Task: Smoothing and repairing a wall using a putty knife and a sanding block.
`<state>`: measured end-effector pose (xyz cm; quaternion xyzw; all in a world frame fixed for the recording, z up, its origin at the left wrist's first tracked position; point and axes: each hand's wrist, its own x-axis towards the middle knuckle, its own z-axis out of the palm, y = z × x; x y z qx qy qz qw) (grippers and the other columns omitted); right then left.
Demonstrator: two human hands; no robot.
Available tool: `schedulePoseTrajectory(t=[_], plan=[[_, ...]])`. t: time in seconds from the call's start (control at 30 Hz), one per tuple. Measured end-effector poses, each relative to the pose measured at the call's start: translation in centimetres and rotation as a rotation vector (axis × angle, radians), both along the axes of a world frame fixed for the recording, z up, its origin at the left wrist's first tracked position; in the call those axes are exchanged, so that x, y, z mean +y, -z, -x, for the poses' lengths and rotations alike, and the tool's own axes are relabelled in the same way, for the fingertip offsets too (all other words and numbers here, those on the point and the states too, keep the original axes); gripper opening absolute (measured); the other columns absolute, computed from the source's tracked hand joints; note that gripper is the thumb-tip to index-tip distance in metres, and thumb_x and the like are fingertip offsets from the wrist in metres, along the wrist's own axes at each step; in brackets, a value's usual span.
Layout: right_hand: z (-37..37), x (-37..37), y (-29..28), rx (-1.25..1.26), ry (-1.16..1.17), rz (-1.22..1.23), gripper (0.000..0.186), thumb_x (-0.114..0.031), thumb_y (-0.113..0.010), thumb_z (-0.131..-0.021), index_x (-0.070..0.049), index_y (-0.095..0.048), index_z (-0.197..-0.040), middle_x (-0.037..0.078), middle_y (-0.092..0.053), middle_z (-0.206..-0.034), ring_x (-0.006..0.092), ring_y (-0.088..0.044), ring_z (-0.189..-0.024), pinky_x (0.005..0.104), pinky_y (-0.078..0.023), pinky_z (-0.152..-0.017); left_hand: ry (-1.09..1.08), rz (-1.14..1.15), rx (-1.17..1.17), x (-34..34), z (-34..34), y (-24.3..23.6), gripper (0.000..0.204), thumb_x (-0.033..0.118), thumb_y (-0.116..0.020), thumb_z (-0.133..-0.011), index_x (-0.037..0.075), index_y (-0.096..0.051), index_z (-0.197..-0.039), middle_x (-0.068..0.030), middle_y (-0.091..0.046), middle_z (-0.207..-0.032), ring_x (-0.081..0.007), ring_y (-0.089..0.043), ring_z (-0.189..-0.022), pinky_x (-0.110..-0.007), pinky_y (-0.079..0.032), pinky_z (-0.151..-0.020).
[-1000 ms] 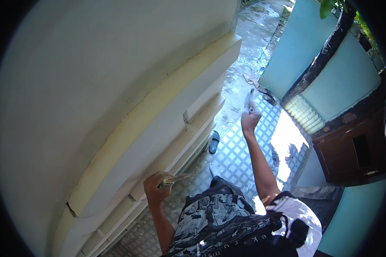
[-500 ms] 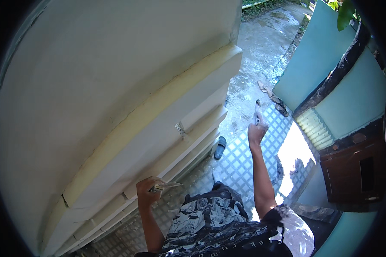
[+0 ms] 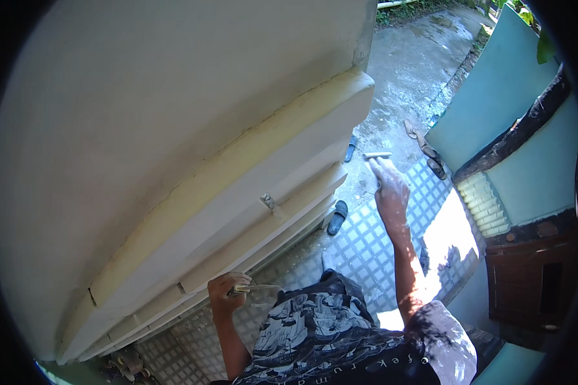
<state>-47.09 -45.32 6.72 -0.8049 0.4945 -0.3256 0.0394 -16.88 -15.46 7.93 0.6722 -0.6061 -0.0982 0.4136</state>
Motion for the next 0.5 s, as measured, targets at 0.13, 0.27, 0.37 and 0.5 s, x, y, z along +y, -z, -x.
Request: schedulePoseTrajectory(t=[0.13,0.27,0.37,0.5], plan=[[-4.6,3.1,-1.6,0.030,-0.524,0.074,0.042,-0.003,-0.054,-0.084,-0.016,-0.061,-0.123,0.007,-0.060,-0.128,0.0288,-0.056,-0.118,0.0415,-0.047,-0.095,0.078,-0.040,0.025,-0.4,1.3,0.5,0.017,-0.003,-0.062,-0.058,0.007,-0.066,-0.071,-0.0070,-0.071,-0.078,-0.0234,-0.070,-0.070,-0.030,-0.054,-0.064],[-3.8,0.0,4.1,0.021,0.131,0.059,0.052,0.005,-0.054,-0.079,-0.013,-0.057,-0.128,0.014,-0.064,-0.114,0.0344,-0.060,-0.108,0.0443,-0.049,-0.087,0.106,-0.090,0.064,-0.4,1.2,-0.1,0.019,-0.001,-0.060,-0.057,0.007,-0.066,-0.073,-0.0081,-0.071,-0.079,-0.0241,-0.070,-0.071,-0.030,-0.054,-0.064],[-2.8,-2.3,-0.9,-0.179,0.300,-0.329,0.060,0.010,-0.045,-0.072,-0.006,-0.056,-0.128,0.023,-0.064,-0.092,0.0387,-0.061,-0.081,0.0458,-0.046,-0.072,0.073,-0.079,0.082,-0.8,1.5,-0.8,0.021,0.001,-0.060,-0.056,0.008,-0.067,-0.074,-0.0080,-0.071,-0.079,-0.0238,-0.070,-0.070,-0.029,-0.054,-0.064],[-6.1,-2.0,-5.9,-0.627,-0.116,0.063,0.036,-0.004,-0.054,-0.093,-0.003,-0.055,-0.129,0.021,-0.065,-0.114,0.0317,-0.067,-0.097,0.0349,-0.051,-0.084,0.092,-0.047,-0.005,-0.4,0.8,0.2,0.020,0.001,-0.060,-0.056,0.008,-0.067,-0.074,-0.0077,-0.071,-0.079,-0.0228,-0.070,-0.070,-0.029,-0.054,-0.064]])
